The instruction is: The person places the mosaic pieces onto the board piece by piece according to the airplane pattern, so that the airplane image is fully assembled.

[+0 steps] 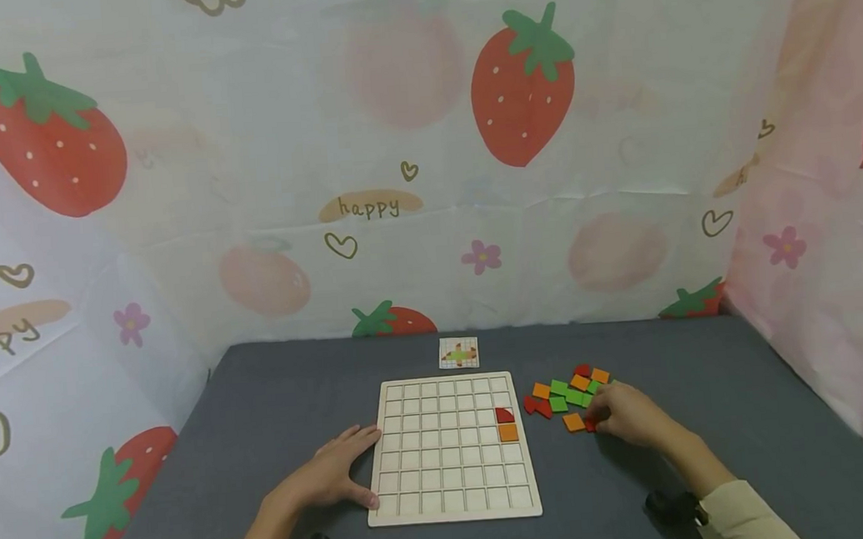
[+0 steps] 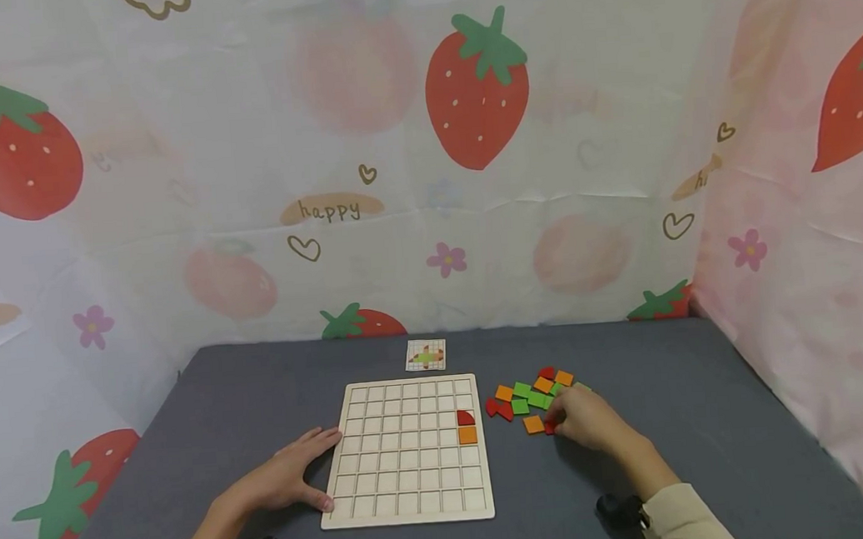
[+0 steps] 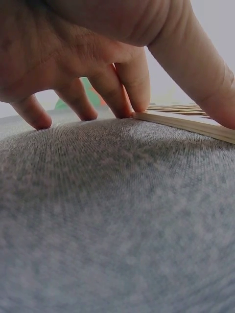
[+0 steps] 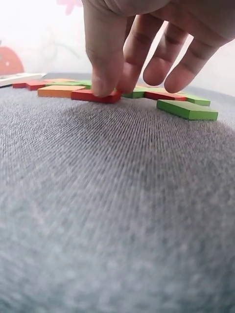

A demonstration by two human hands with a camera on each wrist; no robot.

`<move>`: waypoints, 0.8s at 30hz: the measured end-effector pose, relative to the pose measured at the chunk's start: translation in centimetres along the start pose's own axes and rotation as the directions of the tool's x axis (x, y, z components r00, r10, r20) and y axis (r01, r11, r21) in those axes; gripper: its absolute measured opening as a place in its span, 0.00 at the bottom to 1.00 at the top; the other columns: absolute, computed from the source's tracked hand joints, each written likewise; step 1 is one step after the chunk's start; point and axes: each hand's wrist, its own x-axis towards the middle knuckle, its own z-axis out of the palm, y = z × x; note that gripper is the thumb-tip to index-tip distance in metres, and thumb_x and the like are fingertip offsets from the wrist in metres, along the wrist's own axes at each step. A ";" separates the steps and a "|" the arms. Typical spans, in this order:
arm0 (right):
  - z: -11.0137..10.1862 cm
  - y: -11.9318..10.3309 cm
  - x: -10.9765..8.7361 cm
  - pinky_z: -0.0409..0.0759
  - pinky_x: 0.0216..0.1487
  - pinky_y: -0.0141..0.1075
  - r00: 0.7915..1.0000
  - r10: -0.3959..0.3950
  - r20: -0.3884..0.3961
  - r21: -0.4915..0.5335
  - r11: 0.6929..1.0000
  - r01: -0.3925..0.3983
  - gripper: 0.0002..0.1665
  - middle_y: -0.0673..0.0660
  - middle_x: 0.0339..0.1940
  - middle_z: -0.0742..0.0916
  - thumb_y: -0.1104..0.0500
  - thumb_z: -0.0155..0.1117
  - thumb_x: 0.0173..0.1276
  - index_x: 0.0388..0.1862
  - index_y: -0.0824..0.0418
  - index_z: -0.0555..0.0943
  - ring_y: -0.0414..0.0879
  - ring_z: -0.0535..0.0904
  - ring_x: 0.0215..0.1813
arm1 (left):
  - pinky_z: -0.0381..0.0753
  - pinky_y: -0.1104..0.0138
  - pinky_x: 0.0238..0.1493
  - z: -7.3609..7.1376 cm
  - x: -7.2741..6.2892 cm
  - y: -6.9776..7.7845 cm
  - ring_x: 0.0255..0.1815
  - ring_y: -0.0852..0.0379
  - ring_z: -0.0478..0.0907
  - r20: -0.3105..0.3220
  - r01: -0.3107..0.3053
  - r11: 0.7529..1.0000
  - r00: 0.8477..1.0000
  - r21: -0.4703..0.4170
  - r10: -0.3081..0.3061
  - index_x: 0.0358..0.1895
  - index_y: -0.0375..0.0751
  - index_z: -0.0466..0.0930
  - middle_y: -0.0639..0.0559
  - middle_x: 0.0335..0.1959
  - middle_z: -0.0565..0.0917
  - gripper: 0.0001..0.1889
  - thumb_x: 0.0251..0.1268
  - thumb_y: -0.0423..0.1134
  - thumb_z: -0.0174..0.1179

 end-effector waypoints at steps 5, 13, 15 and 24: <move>0.0 -0.1 -0.1 0.80 0.40 0.42 1.000 0.018 0.010 0.006 1.000 -0.018 0.07 0.48 0.33 0.85 0.65 0.73 0.55 0.34 0.58 0.89 0.46 0.79 0.39 | 0.48 0.33 0.69 0.0 0.0 0.0 0.78 0.32 0.48 0.002 0.006 1.000 1.000 -0.002 -0.006 0.74 0.35 0.59 0.37 0.76 0.60 0.55 0.41 0.54 0.76; -0.1 -0.2 -0.1 0.81 0.39 0.41 0.999 0.030 0.038 0.019 0.999 -0.031 0.08 0.49 0.34 0.86 0.64 0.74 0.54 0.35 0.59 0.88 0.45 0.81 0.37 | 0.48 0.33 0.69 0.1 0.0 0.0 0.78 0.33 0.48 0.004 0.007 1.000 1.000 0.001 -0.007 0.74 0.35 0.59 0.38 0.76 0.61 0.55 0.42 0.54 0.76; -0.1 -0.3 -0.1 0.81 0.38 0.40 0.998 0.049 0.050 0.037 0.998 -0.051 0.09 0.49 0.34 0.87 0.62 0.75 0.55 0.36 0.59 0.88 0.44 0.81 0.37 | 0.48 0.33 0.69 0.1 0.0 0.0 0.78 0.33 0.48 0.004 0.007 1.000 1.000 -0.001 -0.007 0.74 0.35 0.59 0.38 0.76 0.61 0.55 0.42 0.53 0.76; -0.2 -0.2 -0.2 0.80 0.36 0.38 0.993 0.089 0.082 0.096 0.991 -0.097 0.12 0.50 0.34 0.89 0.59 0.75 0.56 0.39 0.60 0.88 0.41 0.82 0.35 | 0.47 0.32 0.69 0.0 -0.1 0.1 0.78 0.33 0.47 0.006 0.005 1.000 1.000 -0.010 -0.005 0.74 0.35 0.58 0.38 0.76 0.60 0.55 0.42 0.54 0.75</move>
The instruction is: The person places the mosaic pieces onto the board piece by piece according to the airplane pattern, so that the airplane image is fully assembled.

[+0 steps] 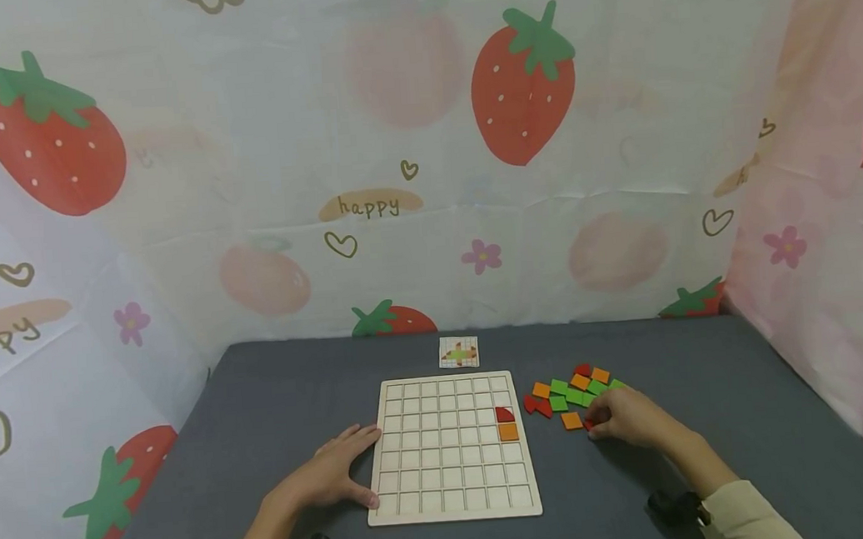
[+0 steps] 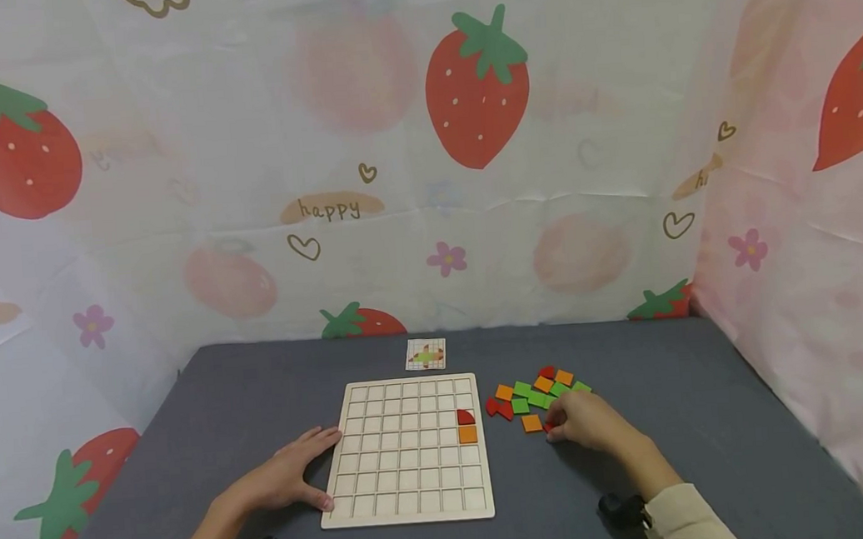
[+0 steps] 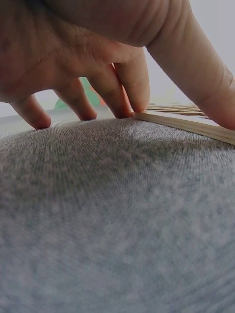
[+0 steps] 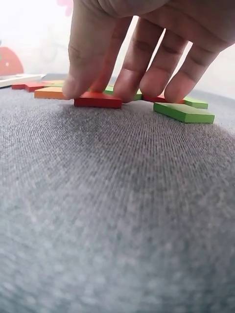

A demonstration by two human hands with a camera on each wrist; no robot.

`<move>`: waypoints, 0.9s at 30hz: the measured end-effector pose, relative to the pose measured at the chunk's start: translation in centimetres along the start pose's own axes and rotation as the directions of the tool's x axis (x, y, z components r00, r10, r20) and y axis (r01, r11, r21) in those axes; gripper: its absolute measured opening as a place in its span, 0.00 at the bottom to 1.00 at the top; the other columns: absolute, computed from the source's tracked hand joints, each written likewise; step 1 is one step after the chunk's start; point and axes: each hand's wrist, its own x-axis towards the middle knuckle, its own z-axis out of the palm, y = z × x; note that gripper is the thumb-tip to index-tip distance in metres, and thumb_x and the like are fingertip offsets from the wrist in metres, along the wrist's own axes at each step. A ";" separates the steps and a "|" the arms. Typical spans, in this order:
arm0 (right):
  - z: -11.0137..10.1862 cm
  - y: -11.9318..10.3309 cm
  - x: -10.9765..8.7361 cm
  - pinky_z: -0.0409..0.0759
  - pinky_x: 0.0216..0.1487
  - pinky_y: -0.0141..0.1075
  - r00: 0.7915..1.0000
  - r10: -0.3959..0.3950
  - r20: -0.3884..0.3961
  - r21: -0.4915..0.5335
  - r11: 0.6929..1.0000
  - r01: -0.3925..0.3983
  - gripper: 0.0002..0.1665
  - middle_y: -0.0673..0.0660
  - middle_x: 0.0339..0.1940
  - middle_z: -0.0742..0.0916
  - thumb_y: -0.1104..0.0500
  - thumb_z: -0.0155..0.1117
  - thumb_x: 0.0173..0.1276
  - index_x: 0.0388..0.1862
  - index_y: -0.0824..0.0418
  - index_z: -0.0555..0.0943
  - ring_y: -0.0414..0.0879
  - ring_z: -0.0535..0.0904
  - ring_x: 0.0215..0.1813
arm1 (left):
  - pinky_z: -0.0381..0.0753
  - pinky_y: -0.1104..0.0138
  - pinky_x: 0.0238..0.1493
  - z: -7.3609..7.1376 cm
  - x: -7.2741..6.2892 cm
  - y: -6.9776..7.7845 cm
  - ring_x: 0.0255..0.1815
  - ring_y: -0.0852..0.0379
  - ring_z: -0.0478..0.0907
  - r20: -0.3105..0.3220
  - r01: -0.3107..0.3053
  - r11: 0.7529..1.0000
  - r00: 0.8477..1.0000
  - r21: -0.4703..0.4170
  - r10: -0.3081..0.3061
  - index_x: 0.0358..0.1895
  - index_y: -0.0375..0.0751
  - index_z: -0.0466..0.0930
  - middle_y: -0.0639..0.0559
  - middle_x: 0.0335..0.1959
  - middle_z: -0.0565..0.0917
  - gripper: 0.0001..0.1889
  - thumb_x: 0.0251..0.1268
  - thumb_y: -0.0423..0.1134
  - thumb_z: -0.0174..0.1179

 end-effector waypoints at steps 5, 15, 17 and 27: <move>0.0 0.0 0.0 0.80 0.36 0.37 1.000 -0.027 0.008 -0.002 1.000 0.027 0.12 0.51 0.35 0.88 0.59 0.74 0.56 0.40 0.61 0.87 0.41 0.82 0.35 | 0.47 0.32 0.69 0.0 0.0 -0.1 0.78 0.33 0.47 0.003 0.002 1.000 1.000 0.003 -0.002 0.74 0.36 0.58 0.38 0.76 0.60 0.55 0.42 0.54 0.75; 0.1 -0.1 0.0 0.77 0.33 0.35 0.999 -0.032 0.011 -0.022 0.999 0.033 0.13 0.50 0.33 0.87 0.60 0.75 0.55 0.40 0.62 0.87 0.38 0.78 0.32 | 0.48 0.33 0.70 0.0 0.1 -0.1 0.79 0.33 0.48 0.000 0.015 1.000 1.000 0.008 -0.015 0.74 0.36 0.59 0.39 0.76 0.60 0.55 0.41 0.55 0.75; 0.1 -0.1 0.0 0.77 0.33 0.36 0.999 -0.033 0.011 -0.026 0.999 0.034 0.14 0.50 0.34 0.87 0.61 0.75 0.55 0.41 0.63 0.87 0.39 0.78 0.33 | 0.47 0.33 0.70 0.0 0.1 -0.1 0.79 0.33 0.47 -0.001 0.015 1.000 1.000 0.008 -0.015 0.74 0.36 0.59 0.39 0.76 0.60 0.55 0.41 0.55 0.75; 0.1 -0.2 -0.2 0.74 0.31 0.34 1.000 -0.023 0.016 -0.013 1.000 0.023 0.15 0.49 0.32 0.86 0.61 0.73 0.56 0.44 0.63 0.86 0.38 0.76 0.31 | 0.47 0.32 0.69 0.1 0.0 -0.1 0.78 0.33 0.48 -0.004 -0.003 1.000 1.000 0.011 0.003 0.74 0.36 0.58 0.38 0.76 0.60 0.55 0.41 0.55 0.75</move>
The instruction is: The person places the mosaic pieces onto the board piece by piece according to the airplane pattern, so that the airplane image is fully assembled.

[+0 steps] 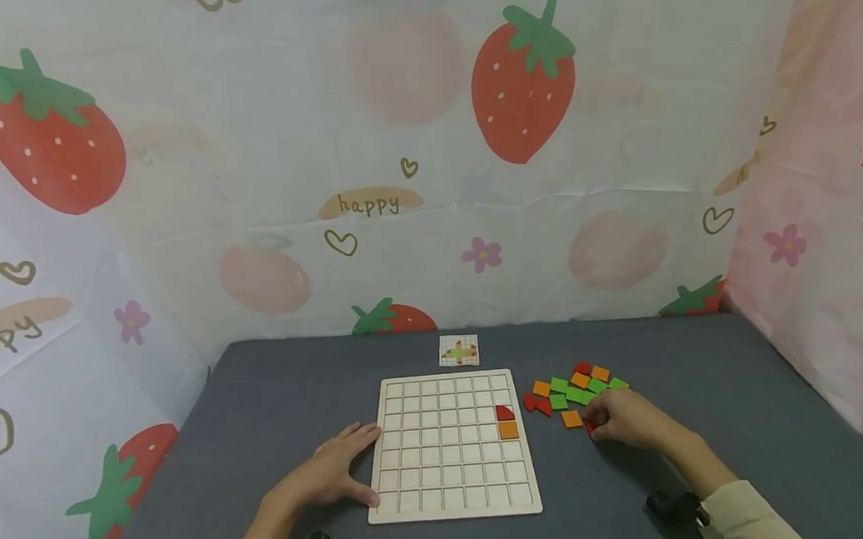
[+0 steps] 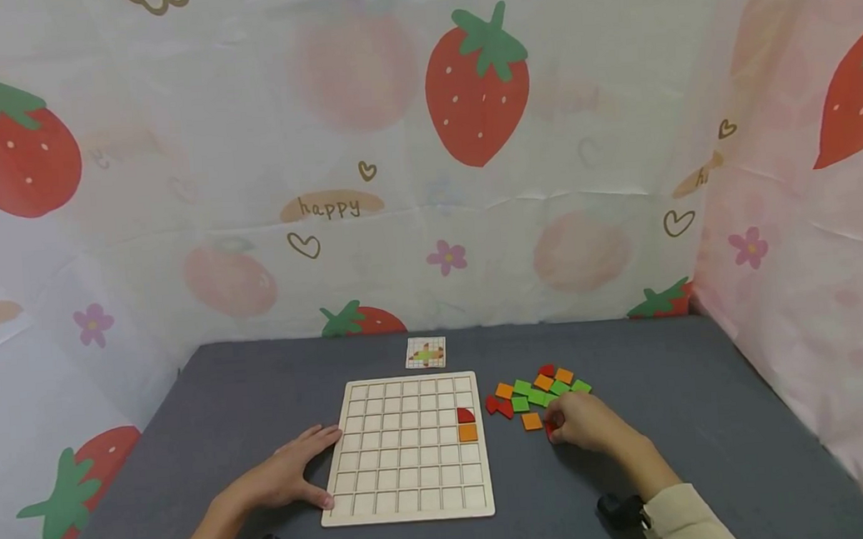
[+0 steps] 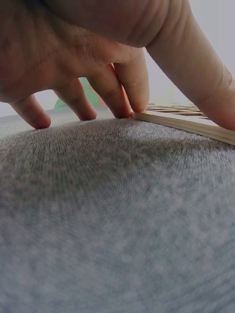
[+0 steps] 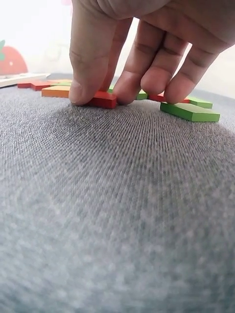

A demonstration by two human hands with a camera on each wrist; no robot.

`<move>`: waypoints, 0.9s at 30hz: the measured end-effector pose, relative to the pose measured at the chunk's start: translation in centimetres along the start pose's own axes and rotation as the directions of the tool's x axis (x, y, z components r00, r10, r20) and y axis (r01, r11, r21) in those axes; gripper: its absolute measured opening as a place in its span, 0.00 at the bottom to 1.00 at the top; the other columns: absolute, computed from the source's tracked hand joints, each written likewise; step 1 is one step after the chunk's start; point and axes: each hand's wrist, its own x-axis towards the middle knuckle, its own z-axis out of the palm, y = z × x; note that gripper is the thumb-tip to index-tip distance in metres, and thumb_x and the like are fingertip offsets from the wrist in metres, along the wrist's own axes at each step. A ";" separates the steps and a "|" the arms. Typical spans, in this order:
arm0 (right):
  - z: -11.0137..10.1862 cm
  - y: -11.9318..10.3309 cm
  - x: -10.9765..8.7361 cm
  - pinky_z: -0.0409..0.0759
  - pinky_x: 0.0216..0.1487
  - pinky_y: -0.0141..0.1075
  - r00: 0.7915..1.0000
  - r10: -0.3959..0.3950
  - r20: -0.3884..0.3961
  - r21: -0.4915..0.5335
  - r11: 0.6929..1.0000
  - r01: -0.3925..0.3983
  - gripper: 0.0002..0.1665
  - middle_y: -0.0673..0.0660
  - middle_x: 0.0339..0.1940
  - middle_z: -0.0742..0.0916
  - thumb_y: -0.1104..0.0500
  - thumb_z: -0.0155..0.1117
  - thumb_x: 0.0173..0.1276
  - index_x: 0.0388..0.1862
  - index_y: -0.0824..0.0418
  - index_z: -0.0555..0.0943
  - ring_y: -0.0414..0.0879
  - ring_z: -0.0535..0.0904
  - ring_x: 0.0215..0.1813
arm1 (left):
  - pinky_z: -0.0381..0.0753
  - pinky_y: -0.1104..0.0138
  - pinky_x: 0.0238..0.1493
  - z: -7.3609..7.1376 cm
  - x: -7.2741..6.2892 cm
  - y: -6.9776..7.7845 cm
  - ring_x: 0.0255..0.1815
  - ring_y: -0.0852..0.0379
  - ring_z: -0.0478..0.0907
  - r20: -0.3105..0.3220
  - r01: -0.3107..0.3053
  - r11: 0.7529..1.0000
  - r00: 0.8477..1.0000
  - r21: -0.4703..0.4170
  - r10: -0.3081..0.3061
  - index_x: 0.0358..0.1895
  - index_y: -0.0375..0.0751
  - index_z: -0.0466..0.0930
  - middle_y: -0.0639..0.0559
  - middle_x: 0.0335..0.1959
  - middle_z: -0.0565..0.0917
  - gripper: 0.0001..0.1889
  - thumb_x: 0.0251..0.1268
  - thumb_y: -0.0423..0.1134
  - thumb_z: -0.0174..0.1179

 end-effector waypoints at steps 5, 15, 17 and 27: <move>0.1 0.0 -0.1 0.72 0.30 0.32 1.000 0.002 -0.001 0.012 1.000 -0.002 0.15 0.48 0.30 0.85 0.62 0.73 0.57 0.45 0.63 0.87 0.37 0.74 0.29 | 0.47 0.32 0.69 -0.1 0.0 0.0 0.78 0.32 0.48 -0.002 -0.002 1.000 1.000 -0.002 0.002 0.75 0.36 0.58 0.38 0.76 0.60 0.55 0.41 0.55 0.75; 0.2 0.0 0.1 0.74 0.31 0.34 1.000 -0.001 -0.009 -0.005 1.000 0.001 0.15 0.49 0.32 0.86 0.63 0.73 0.56 0.44 0.64 0.87 0.38 0.75 0.31 | 0.47 0.33 0.70 0.1 0.0 0.0 0.78 0.32 0.48 -0.004 0.007 1.000 1.000 -0.002 -0.007 0.74 0.36 0.59 0.38 0.76 0.60 0.55 0.41 0.55 0.75; 0.2 0.0 0.0 0.74 0.31 0.34 1.000 -0.004 -0.013 -0.009 1.000 0.004 0.15 0.49 0.31 0.86 0.63 0.73 0.56 0.43 0.64 0.87 0.38 0.75 0.31 | 0.48 0.33 0.70 0.1 0.0 0.0 0.78 0.32 0.48 -0.005 0.010 1.000 1.000 -0.001 -0.010 0.74 0.36 0.59 0.38 0.76 0.60 0.56 0.41 0.55 0.75; 0.3 -0.2 -0.2 0.77 0.34 0.35 0.999 0.002 -0.033 -0.009 1.000 -0.002 0.14 0.49 0.33 0.87 0.63 0.73 0.56 0.43 0.63 0.87 0.39 0.78 0.33 | 0.47 0.33 0.70 0.1 0.0 0.1 0.78 0.33 0.48 -0.001 0.020 1.000 1.000 0.005 -0.020 0.75 0.37 0.58 0.39 0.76 0.60 0.56 0.41 0.56 0.75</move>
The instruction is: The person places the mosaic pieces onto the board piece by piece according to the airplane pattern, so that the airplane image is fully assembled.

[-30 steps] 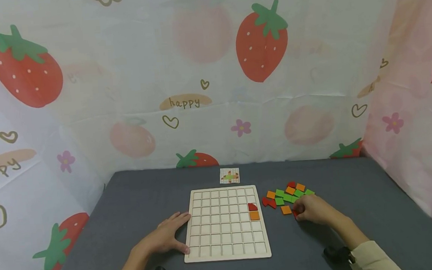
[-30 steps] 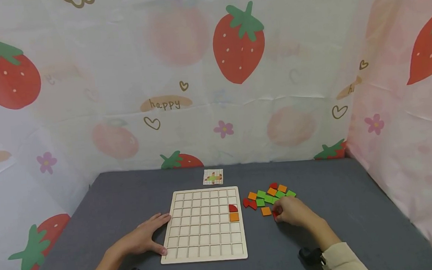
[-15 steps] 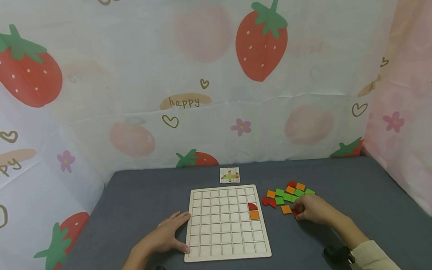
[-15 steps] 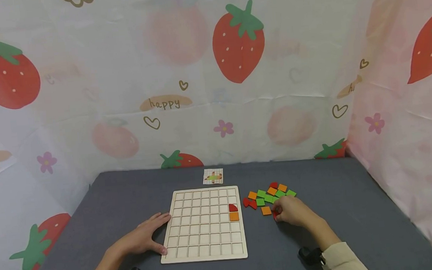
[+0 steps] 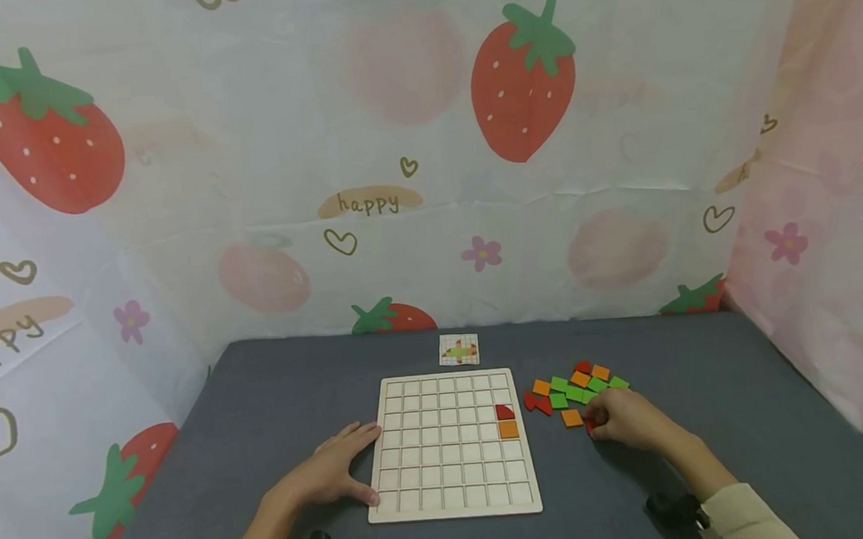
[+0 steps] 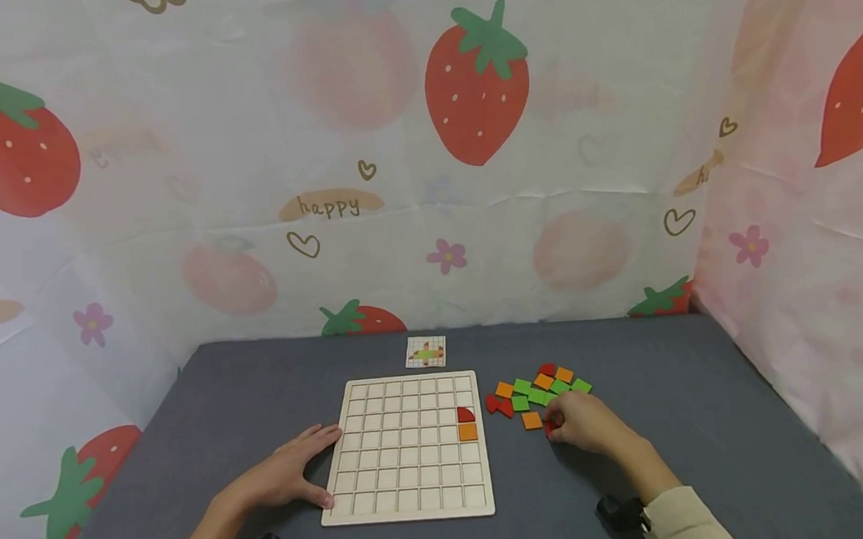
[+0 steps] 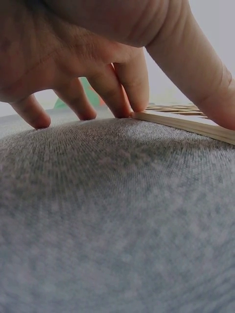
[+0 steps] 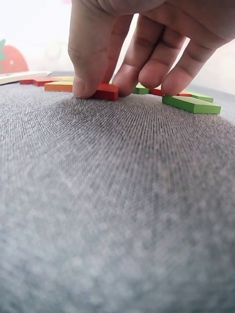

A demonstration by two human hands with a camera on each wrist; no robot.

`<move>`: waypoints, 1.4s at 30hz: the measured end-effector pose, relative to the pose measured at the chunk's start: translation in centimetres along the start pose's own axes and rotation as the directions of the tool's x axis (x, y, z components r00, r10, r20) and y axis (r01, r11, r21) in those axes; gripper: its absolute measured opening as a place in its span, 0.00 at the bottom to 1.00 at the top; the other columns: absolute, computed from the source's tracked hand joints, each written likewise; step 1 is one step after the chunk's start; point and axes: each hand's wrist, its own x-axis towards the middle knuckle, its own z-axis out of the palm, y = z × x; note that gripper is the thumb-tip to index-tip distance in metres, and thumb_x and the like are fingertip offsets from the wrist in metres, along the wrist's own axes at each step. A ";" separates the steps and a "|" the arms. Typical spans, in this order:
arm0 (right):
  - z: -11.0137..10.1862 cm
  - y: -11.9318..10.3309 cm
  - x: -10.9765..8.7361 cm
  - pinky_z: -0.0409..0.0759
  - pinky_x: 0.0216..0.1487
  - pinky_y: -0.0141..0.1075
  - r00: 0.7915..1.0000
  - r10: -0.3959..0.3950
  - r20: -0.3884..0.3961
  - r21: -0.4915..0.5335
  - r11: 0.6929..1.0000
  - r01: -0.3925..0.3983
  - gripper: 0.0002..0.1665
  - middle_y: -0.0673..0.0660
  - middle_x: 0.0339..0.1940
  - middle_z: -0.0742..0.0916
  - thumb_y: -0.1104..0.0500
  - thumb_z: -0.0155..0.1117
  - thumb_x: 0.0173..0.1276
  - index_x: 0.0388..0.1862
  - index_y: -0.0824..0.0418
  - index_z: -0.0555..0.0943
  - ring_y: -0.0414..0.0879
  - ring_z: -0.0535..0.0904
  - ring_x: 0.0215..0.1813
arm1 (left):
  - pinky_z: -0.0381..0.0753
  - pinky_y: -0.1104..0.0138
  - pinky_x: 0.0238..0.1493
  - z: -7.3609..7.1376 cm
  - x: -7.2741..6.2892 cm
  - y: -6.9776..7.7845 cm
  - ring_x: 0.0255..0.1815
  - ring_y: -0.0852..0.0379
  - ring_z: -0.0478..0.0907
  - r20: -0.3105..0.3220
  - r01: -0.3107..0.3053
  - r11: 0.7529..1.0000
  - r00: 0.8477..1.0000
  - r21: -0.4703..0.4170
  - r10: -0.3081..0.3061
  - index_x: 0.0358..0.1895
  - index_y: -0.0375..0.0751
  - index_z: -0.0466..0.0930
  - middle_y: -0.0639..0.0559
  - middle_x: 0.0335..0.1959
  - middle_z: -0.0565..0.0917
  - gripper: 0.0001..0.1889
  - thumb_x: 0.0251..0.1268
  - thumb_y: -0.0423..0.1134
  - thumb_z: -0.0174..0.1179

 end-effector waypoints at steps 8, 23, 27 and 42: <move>0.0 -0.1 0.1 0.77 0.34 0.36 1.000 0.002 -0.004 -0.010 1.000 -0.002 0.14 0.50 0.34 0.87 0.62 0.73 0.56 0.43 0.63 0.87 0.40 0.78 0.34 | 0.47 0.33 0.70 0.0 0.0 0.0 0.78 0.33 0.48 -0.004 -0.013 1.000 1.000 0.001 0.013 0.75 0.36 0.58 0.38 0.76 0.60 0.55 0.42 0.55 0.75; 0.2 -0.4 0.1 0.81 0.37 0.39 0.999 0.036 -0.014 0.017 0.999 -0.036 0.12 0.51 0.34 0.88 0.63 0.72 0.57 0.41 0.63 0.86 0.42 0.82 0.35 | 0.48 0.34 0.70 -0.1 -0.2 0.3 0.78 0.33 0.49 -0.009 -0.011 1.000 1.000 0.001 0.011 0.74 0.36 0.59 0.38 0.76 0.61 0.55 0.41 0.55 0.75; 0.2 -0.6 0.2 0.82 0.39 0.41 0.999 0.029 -0.020 0.022 0.999 -0.029 0.12 0.51 0.35 0.88 0.62 0.72 0.58 0.41 0.63 0.86 0.42 0.83 0.36 | 0.48 0.34 0.70 -0.1 -0.2 0.4 0.78 0.33 0.49 -0.003 -0.006 1.000 1.000 -0.001 0.006 0.74 0.36 0.59 0.38 0.76 0.61 0.55 0.41 0.55 0.75; 0.1 -2.0 0.8 0.83 0.45 0.46 0.999 0.037 -0.028 0.072 0.997 -0.035 0.16 0.57 0.40 0.89 0.61 0.73 0.58 0.44 0.67 0.85 0.48 0.84 0.41 | 0.47 0.33 0.70 -0.2 -0.1 0.2 0.78 0.33 0.48 0.002 -0.006 1.000 1.000 -0.004 0.006 0.74 0.36 0.58 0.38 0.76 0.60 0.55 0.42 0.54 0.75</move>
